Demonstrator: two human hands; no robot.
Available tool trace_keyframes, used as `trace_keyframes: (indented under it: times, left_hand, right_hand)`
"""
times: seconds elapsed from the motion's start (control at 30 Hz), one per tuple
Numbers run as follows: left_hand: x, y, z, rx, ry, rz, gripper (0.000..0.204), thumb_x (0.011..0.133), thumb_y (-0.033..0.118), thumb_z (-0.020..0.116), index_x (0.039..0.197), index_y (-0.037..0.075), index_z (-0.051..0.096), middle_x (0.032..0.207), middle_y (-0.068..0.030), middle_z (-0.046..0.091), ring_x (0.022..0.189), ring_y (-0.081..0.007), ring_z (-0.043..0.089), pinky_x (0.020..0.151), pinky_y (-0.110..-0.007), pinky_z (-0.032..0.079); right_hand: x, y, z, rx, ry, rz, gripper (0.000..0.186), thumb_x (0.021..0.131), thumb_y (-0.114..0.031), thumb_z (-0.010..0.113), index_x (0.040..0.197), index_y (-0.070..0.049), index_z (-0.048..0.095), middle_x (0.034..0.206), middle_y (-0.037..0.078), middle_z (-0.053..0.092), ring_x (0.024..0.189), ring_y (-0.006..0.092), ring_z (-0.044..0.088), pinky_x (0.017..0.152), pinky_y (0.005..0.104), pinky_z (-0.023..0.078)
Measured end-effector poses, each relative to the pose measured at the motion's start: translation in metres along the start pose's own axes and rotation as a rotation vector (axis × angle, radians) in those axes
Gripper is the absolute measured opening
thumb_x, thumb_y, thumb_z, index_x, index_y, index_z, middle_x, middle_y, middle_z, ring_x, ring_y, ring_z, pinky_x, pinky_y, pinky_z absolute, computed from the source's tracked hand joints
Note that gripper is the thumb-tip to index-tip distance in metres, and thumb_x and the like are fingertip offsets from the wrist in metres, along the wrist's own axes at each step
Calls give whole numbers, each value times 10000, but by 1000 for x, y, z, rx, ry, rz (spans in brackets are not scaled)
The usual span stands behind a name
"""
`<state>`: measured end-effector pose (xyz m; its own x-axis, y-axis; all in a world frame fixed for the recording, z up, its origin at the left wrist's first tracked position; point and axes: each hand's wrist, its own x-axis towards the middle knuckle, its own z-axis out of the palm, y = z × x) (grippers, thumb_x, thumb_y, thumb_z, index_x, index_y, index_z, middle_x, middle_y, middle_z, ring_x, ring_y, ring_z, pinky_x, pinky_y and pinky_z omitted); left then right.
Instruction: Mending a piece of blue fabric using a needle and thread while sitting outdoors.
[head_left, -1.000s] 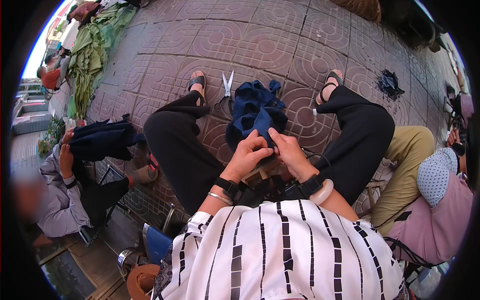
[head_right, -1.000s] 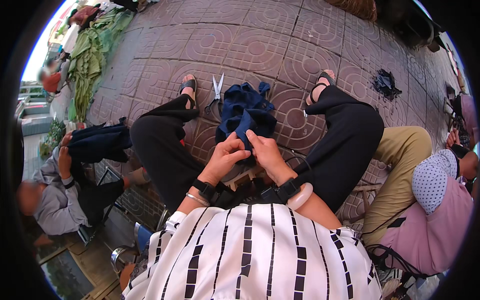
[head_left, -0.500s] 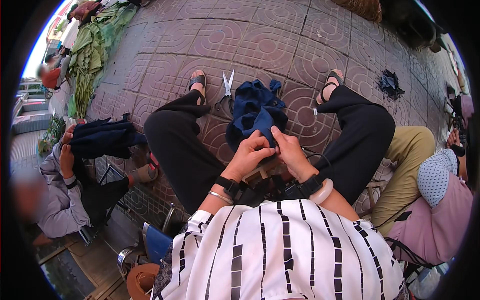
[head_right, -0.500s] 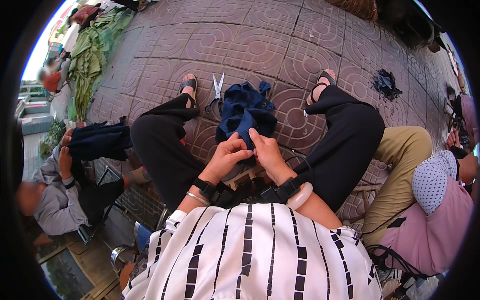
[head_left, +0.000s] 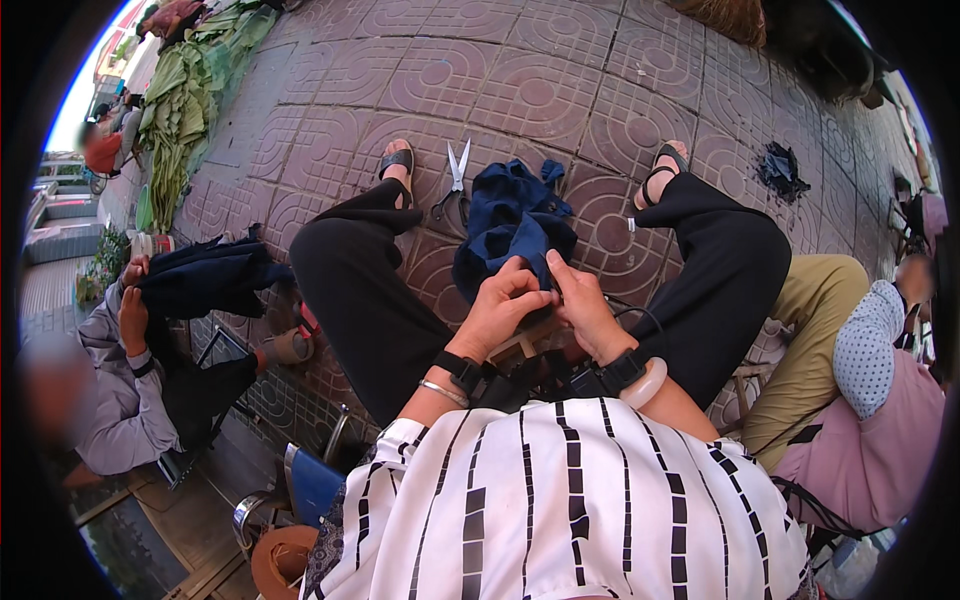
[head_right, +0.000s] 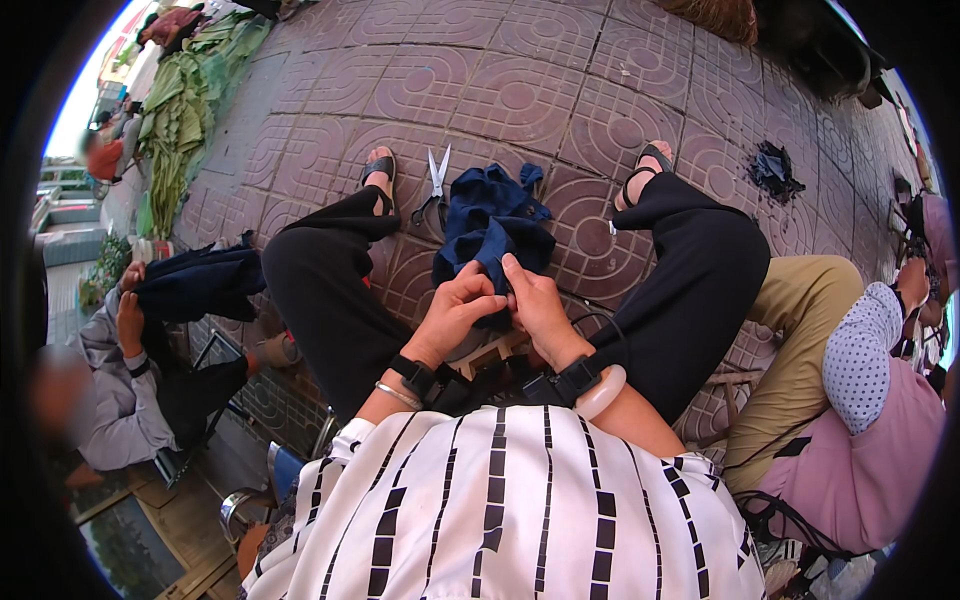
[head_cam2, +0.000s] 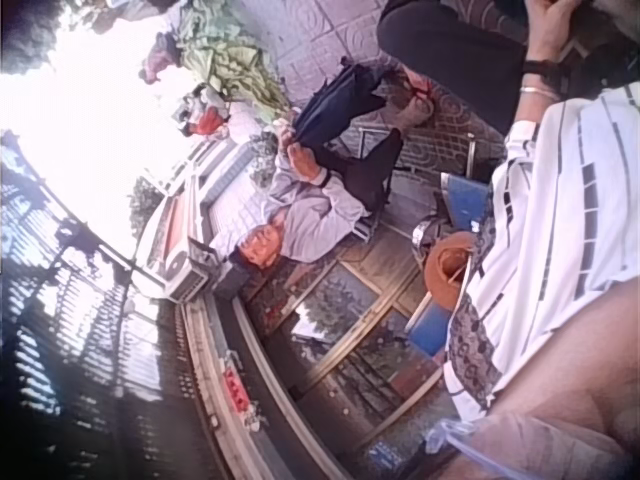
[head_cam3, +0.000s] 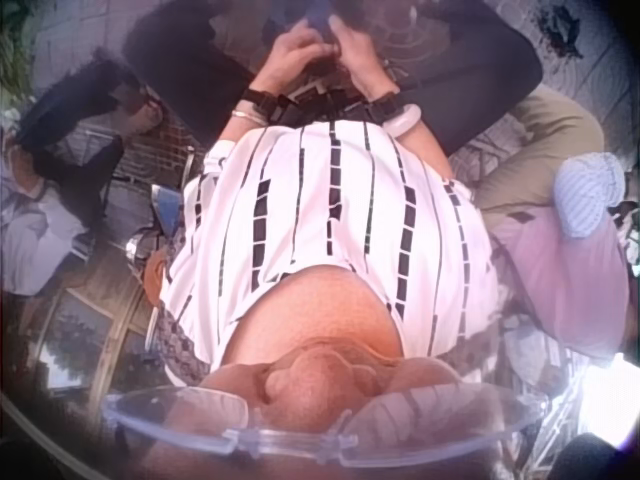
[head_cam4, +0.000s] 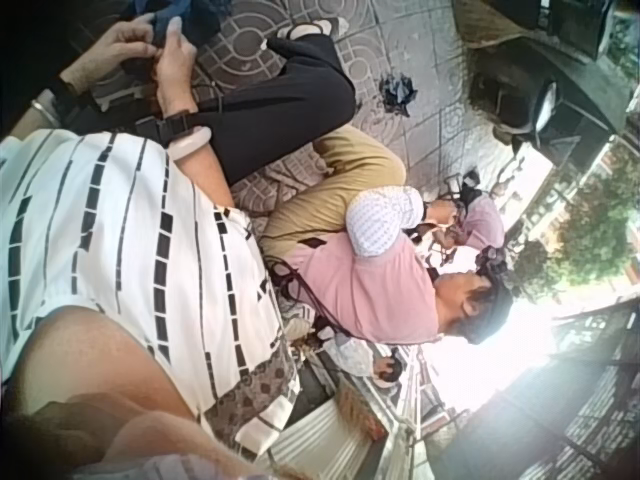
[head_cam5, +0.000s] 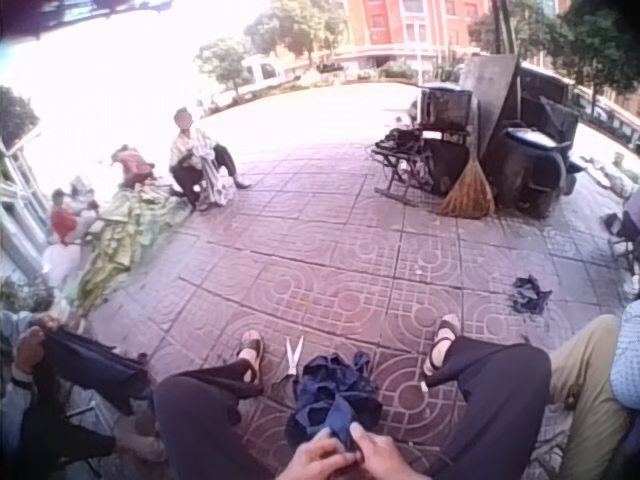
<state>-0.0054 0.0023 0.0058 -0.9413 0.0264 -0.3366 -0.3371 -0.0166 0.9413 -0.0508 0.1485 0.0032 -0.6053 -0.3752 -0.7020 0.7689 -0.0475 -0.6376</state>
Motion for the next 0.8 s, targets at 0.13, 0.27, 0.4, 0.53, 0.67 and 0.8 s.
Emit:
trace_keyframes:
  times: [0.13,0.27,0.4,0.53,0.67,0.8]
  left_hand:
    - [0,-1,0,-29,18,-3,193,771,70,682,686,4,522,850,9,406,715,-67,424,643,-216,354]
    - [1,0,1,-56,31,10,186,768,62,680,686,2,524,867,1,416,744,-74,434,667,-211,359]
    - [1,4,0,-45,32,9,182,766,58,678,686,1,525,881,-2,420,764,-78,441,683,-210,362]
    - [2,4,1,-76,36,-5,180,771,52,675,685,1,526,887,4,417,757,-71,439,679,-206,361]
    - [2,2,1,-105,29,-27,185,776,47,676,682,0,524,878,10,412,747,-63,430,670,-199,352]
    - [2,0,1,-91,23,-12,188,774,50,680,680,2,523,874,11,410,738,-58,424,660,-199,348]
  right_hand:
    - [-1,-2,0,25,-21,8,410,925,-492,506,776,-112,538,592,-40,449,405,54,336,388,213,245]
    - [-1,-2,0,63,-7,20,382,935,-447,512,790,-97,558,586,-41,424,402,53,332,372,211,230]
    - [-2,-3,1,78,-10,15,382,935,-448,512,790,-98,559,587,-40,427,401,54,326,373,211,230]
    - [-3,-4,2,79,-5,14,384,934,-451,512,789,-98,558,587,-39,427,402,54,322,373,212,230]
    - [-2,-3,0,75,-10,16,386,932,-451,516,771,-102,559,583,-45,422,412,50,329,379,209,233]
    - [0,-2,1,71,-4,9,389,928,-450,524,756,-102,558,582,-51,419,417,47,332,383,206,234]
